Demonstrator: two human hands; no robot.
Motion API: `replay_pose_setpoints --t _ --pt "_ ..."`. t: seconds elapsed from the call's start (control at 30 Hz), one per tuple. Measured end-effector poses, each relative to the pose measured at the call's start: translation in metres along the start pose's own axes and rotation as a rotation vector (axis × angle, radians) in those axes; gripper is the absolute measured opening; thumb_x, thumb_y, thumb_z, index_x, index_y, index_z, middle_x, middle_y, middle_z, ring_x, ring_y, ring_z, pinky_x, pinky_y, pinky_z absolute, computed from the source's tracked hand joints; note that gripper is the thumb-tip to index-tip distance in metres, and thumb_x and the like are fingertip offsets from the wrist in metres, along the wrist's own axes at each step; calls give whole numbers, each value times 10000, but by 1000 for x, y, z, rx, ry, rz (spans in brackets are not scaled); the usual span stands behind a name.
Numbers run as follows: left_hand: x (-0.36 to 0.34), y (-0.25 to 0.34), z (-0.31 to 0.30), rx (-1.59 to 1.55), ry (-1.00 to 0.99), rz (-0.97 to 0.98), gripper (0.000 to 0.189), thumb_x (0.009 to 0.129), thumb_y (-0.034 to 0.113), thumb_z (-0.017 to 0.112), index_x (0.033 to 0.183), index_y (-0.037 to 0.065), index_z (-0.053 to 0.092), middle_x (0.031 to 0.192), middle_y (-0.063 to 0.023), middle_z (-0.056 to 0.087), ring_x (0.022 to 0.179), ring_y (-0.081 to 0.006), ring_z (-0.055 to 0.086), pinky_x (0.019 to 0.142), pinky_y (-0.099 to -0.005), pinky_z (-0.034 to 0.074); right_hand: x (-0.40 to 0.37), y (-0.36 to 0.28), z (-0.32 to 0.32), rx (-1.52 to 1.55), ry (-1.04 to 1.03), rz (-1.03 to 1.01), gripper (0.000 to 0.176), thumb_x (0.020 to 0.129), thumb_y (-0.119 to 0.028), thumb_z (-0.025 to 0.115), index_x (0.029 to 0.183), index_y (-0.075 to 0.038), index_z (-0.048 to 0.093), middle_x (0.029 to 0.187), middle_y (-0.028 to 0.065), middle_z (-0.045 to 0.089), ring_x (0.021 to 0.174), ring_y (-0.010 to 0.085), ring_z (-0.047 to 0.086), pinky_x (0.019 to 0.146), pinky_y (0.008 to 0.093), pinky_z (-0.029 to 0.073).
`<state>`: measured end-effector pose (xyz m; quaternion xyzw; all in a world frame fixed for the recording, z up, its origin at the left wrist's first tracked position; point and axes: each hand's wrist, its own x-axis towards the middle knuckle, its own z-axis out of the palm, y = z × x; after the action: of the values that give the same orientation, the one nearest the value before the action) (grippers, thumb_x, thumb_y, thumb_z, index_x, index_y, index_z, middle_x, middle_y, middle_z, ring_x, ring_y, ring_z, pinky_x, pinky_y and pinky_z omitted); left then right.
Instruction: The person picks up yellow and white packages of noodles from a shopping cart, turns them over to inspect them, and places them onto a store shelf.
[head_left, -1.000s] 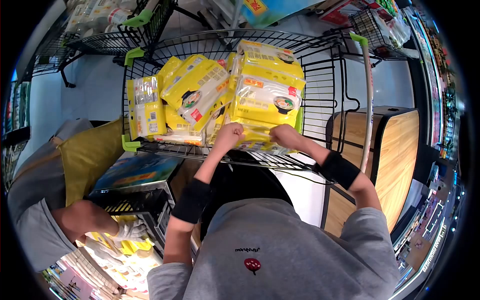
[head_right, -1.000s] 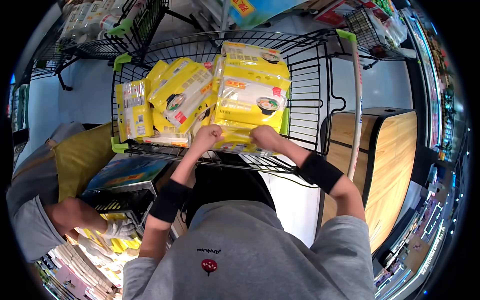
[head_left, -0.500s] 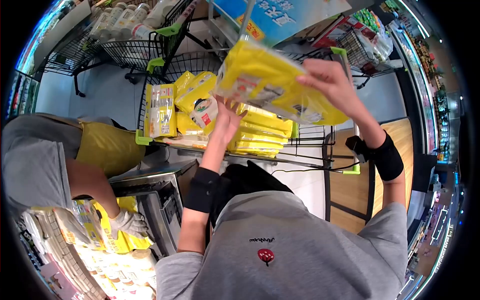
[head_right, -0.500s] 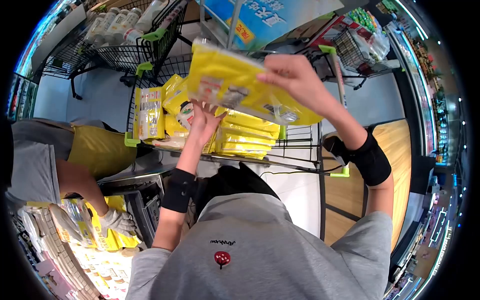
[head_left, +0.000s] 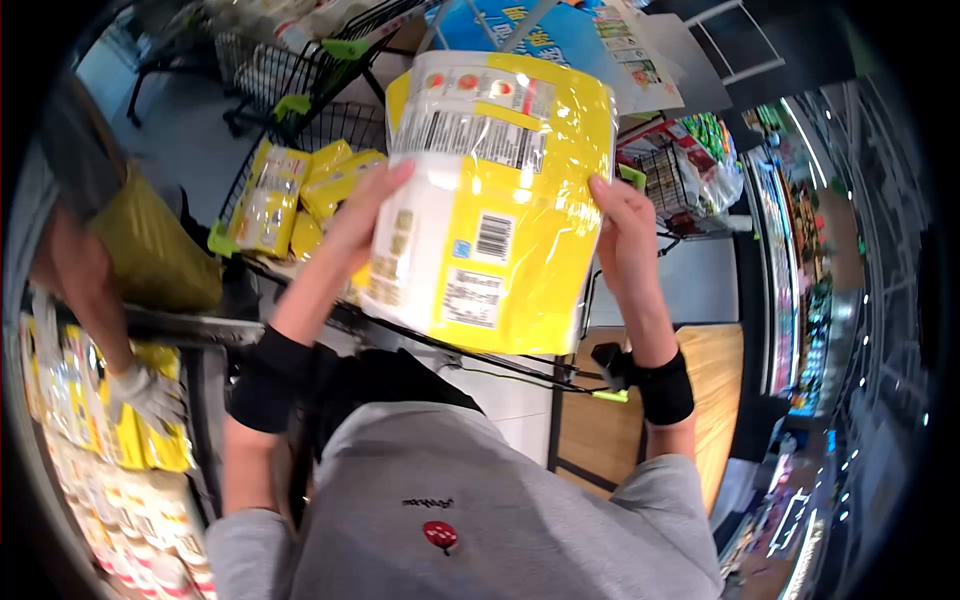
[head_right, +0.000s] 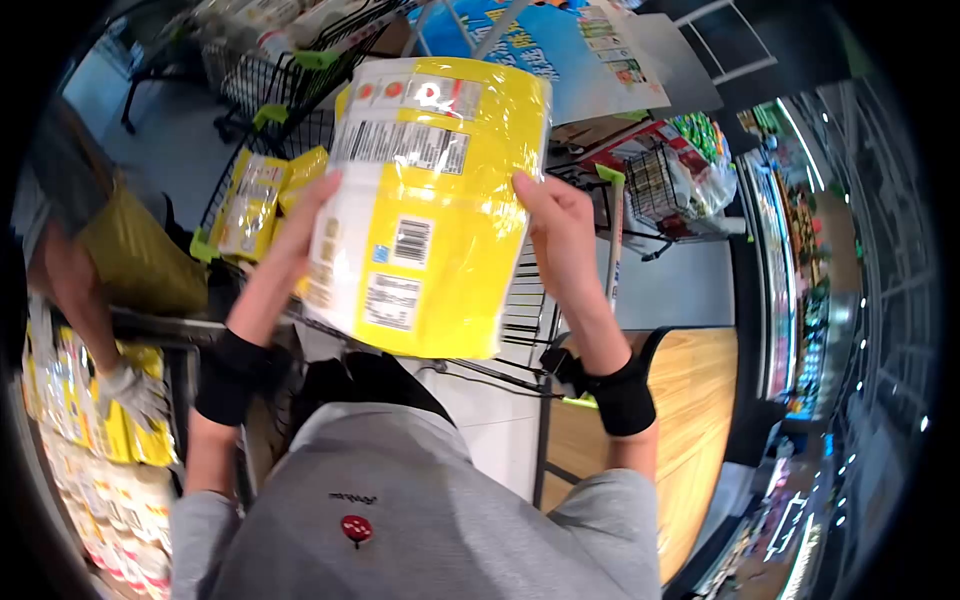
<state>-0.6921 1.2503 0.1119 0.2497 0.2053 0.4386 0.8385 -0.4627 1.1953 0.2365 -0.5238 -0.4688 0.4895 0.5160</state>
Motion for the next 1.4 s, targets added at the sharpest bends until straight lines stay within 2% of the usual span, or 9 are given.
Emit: replay_pose_setpoints --t 0.1,0.3,0.47,0.77,0.9,1.03,1.2,1.3,1.4 --pt "-5 37 5 166 7 -29 440 826 274 584 1102 -37 443 965 -123 606 767 -134 635 648 -239 538 -14 22 -4 73 -72 66 223 888 -168 486 907 31 584 848 76 628 736 97 576 673 223 436" --pt "-7 68 15 550 -64 72 467 795 277 617 1113 -22 452 979 -88 606 773 -87 627 657 -211 520 -26 52 6 290 -78 69 249 913 -182 440 977 31 552 932 91 613 809 123 584 719 251 460" --pt "-5 73 22 649 -84 28 515 760 352 656 1079 -16 487 984 -95 608 805 -89 623 679 -201 512 -32 62 14 466 -194 98 346 933 -193 382 1233 -23 357 1212 129 468 1095 218 493 909 346 428" --pt "-7 64 1 495 76 -70 245 899 281 483 919 40 524 809 7 573 666 -24 553 562 -163 463 -7 109 10 743 -68 248 356 938 -177 353 1251 -9 331 1233 118 449 1107 212 471 941 357 394" --pt "-42 91 71 634 203 -51 238 873 219 533 702 54 510 641 13 499 488 -24 483 407 -121 348 6 156 21 828 -226 430 353 936 -154 347 1245 14 326 1207 137 460 1095 211 479 937 344 400" --pt "-31 69 91 384 176 -129 227 870 212 536 714 48 530 652 1 504 511 -70 504 490 -174 404 22 189 57 475 -415 595 365 933 -184 367 1224 34 343 1206 146 461 1054 209 510 900 311 427" --pt "-34 63 38 368 402 57 209 903 140 440 780 -13 514 728 -84 551 634 -159 602 585 -214 455 31 203 33 378 -301 422 420 895 -241 462 1207 21 360 1175 158 484 1073 225 503 884 318 416" --pt "-35 63 30 344 465 111 201 886 145 473 801 -27 530 742 -93 566 723 -190 623 714 -259 497 9 183 50 103 -459 -201 480 848 -267 531 1217 -12 363 1180 140 499 1140 250 454 940 329 357" --pt "-39 65 31 269 458 227 193 885 110 432 838 -65 499 787 -161 575 814 -253 631 734 -274 509 8 159 74 -120 -335 -257 438 799 -192 597 1167 -20 435 1206 115 479 1187 235 392 1013 338 243"
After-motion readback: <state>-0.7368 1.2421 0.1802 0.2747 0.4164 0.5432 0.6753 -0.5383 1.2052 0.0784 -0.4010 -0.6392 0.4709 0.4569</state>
